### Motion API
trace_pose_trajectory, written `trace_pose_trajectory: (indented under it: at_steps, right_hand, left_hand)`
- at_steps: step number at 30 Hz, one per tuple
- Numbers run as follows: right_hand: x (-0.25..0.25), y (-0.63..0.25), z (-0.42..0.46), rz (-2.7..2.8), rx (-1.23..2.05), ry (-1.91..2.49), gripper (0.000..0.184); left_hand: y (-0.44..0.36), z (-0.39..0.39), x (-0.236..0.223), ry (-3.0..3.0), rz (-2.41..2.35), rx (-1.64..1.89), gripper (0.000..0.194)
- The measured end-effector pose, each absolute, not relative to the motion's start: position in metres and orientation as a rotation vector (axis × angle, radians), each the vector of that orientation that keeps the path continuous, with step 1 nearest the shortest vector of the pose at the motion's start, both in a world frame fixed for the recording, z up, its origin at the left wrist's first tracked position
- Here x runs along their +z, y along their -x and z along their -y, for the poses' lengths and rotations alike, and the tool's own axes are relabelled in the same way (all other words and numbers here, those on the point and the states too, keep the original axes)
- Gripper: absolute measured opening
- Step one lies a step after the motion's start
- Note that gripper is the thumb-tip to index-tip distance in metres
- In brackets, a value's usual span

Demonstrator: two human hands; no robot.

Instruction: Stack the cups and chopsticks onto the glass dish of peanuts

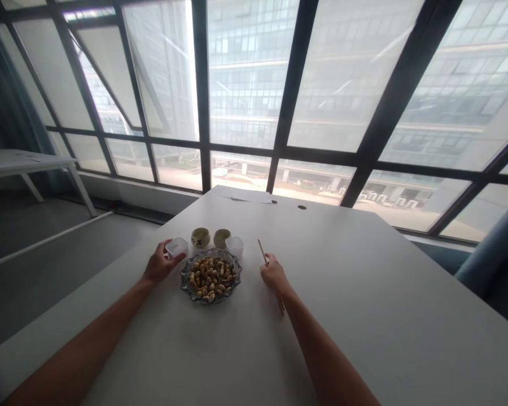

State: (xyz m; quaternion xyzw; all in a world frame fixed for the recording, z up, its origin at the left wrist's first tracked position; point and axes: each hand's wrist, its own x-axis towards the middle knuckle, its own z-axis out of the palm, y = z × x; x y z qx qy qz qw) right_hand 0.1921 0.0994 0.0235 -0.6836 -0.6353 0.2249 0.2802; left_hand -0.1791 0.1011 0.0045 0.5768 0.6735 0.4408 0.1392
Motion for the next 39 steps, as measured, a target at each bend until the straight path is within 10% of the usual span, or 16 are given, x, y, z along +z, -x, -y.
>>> trace_pose_trajectory:
  at_steps: [6, 25, 39]
  right_hand:
    - [0.020, -0.179, -0.102, 1.799, 0.453, 1.805, 0.061]
    - [0.045, -0.136, -0.127, 2.002, 0.245, 1.476, 0.018]
    - [0.070, -0.129, -0.116, 1.774, 0.234, 1.262, 0.018]
  left_hand:
    - [0.176, -0.100, 0.008, -1.701, -2.027, 1.200, 0.077]
    - [0.164, -0.096, 0.030, -1.595, -1.645, 1.556, 0.071]
    - [0.116, -0.091, 0.047, -1.822, -1.213, 1.147, 0.069]
